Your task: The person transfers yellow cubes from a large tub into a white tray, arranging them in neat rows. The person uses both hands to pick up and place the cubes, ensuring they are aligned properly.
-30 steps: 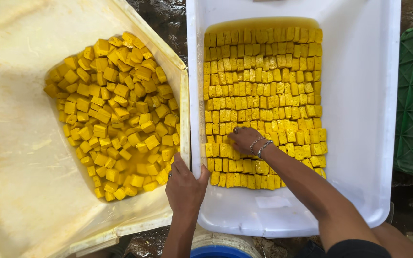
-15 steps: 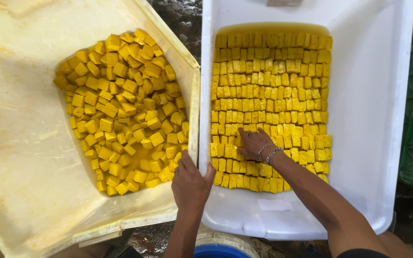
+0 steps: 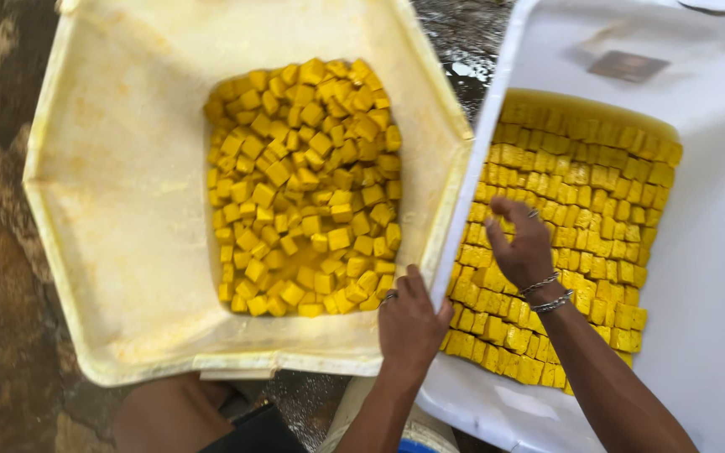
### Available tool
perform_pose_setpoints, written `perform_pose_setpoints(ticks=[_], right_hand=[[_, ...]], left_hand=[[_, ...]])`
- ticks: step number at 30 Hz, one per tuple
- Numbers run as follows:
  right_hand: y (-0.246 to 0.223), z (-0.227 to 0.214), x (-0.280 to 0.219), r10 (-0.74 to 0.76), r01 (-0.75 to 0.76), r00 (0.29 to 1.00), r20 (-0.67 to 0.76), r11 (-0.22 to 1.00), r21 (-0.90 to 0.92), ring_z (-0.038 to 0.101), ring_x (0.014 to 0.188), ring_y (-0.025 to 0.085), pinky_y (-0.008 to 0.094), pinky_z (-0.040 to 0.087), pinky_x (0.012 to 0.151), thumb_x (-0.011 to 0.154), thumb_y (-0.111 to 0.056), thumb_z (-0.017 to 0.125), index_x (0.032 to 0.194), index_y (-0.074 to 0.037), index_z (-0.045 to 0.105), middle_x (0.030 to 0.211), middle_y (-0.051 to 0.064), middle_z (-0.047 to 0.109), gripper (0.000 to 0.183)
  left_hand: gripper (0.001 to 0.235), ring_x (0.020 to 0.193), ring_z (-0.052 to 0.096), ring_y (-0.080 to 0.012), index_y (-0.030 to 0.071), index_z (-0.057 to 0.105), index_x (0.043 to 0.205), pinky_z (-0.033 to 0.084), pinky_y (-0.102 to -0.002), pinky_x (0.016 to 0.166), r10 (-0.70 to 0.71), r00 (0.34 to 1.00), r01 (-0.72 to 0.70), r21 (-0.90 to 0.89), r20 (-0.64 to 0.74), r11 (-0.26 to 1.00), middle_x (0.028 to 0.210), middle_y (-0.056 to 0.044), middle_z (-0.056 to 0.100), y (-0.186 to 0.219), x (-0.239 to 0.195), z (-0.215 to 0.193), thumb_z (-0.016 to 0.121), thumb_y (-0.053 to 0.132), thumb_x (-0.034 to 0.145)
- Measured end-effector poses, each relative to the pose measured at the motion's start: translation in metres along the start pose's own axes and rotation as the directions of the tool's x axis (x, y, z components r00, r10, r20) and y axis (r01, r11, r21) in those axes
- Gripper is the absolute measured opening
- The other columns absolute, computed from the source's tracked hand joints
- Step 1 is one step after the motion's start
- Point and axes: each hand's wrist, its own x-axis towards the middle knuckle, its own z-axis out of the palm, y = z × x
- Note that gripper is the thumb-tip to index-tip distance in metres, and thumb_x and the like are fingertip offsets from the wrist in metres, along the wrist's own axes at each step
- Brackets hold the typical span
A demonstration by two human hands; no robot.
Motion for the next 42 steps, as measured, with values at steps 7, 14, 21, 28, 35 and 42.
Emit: perform_pose_setpoints(ticks=[7, 14, 21, 28, 35, 42], right_hand=[[-0.142, 0.047, 0.068, -0.082, 0.069, 0.995, 0.061, 0.978, 0.196, 0.074, 0.084, 0.022, 0.032, 0.058, 0.077, 0.094, -0.009, 0.068, 0.111, -0.002, 0.070, 0.100, 0.013, 0.075, 0.019], [-0.081, 0.186, 0.115, 0.172, -0.149, 0.946, 0.277, 0.984, -0.100, 0.074, 0.090, 0.029, 0.038, 0.058, 0.083, 0.088, -0.012, 0.067, 0.107, -0.007, 0.072, 0.098, 0.014, 0.077, 0.021], [0.027, 0.285, 0.103, 0.272, -0.176, 0.947, 0.172, 0.886, -0.429, 0.070, 0.095, 0.037, 0.046, 0.056, 0.088, 0.091, -0.013, 0.063, 0.100, -0.011, 0.077, 0.099, 0.017, 0.075, 0.017], [0.034, 0.347, 0.092, 0.365, -0.116, 0.885, 0.288, 0.774, -0.622, 0.063, 0.104, 0.045, 0.050, 0.054, 0.089, 0.079, -0.029, 0.079, 0.109, -0.005, 0.064, 0.111, 0.026, 0.066, 0.041], [0.051, 0.351, 0.090, 0.399, -0.127, 0.876, 0.273, 0.735, -0.666, 0.065, 0.103, 0.044, 0.052, 0.054, 0.086, 0.082, -0.032, 0.079, 0.113, -0.006, 0.060, 0.112, 0.024, 0.068, 0.045], [0.055, 0.346, 0.088, 0.034, 0.089, 0.907, 0.421, 0.959, -0.271, 0.066, 0.105, 0.041, 0.049, 0.055, 0.088, 0.081, -0.027, 0.077, 0.123, -0.007, 0.061, 0.114, 0.024, 0.070, 0.049]], left_hand=[[0.081, 0.093, 0.065, -0.0411, -0.008, 0.044, 0.139, 0.053, -0.052, 0.071, -0.021, 0.998, 0.037, -0.257, 0.065, 0.966, 0.109, -0.022, 0.061, -0.005, -0.002, -0.014, 0.077, 0.038, 0.081], [0.059, 0.109, 0.067, -0.0339, 0.008, 0.059, 0.132, 0.053, -0.045, 0.091, 0.097, 0.928, 0.172, -0.644, 0.359, 0.745, 0.120, -0.018, 0.069, -0.122, 0.015, -0.039, 0.070, 0.046, 0.088], [0.044, 0.100, 0.070, -0.0240, -0.001, 0.062, 0.118, 0.054, -0.037, 0.085, -0.337, 0.932, 0.337, -0.654, 0.133, 0.677, 0.113, -0.014, 0.072, -0.283, 0.067, -0.127, 0.071, 0.033, 0.092], [0.040, 0.089, 0.073, -0.0157, 0.003, 0.065, 0.119, 0.058, -0.033, 0.077, -0.517, 0.847, 0.367, -0.841, 0.125, 0.398, 0.100, -0.008, 0.077, -0.315, 0.098, -0.189, 0.068, 0.030, 0.089], [0.041, 0.087, 0.075, -0.0150, 0.003, 0.065, 0.118, 0.058, -0.032, 0.072, -0.483, 0.862, 0.377, -0.833, 0.155, 0.405, 0.101, -0.007, 0.076, -0.315, 0.104, -0.185, 0.068, 0.032, 0.089], [0.041, 0.086, 0.074, -0.0163, 0.003, 0.065, 0.119, 0.059, -0.031, 0.075, -0.456, 0.879, 0.320, -0.880, 0.137, 0.352, 0.100, -0.008, 0.077, -0.316, 0.106, -0.180, 0.068, 0.032, 0.091]])
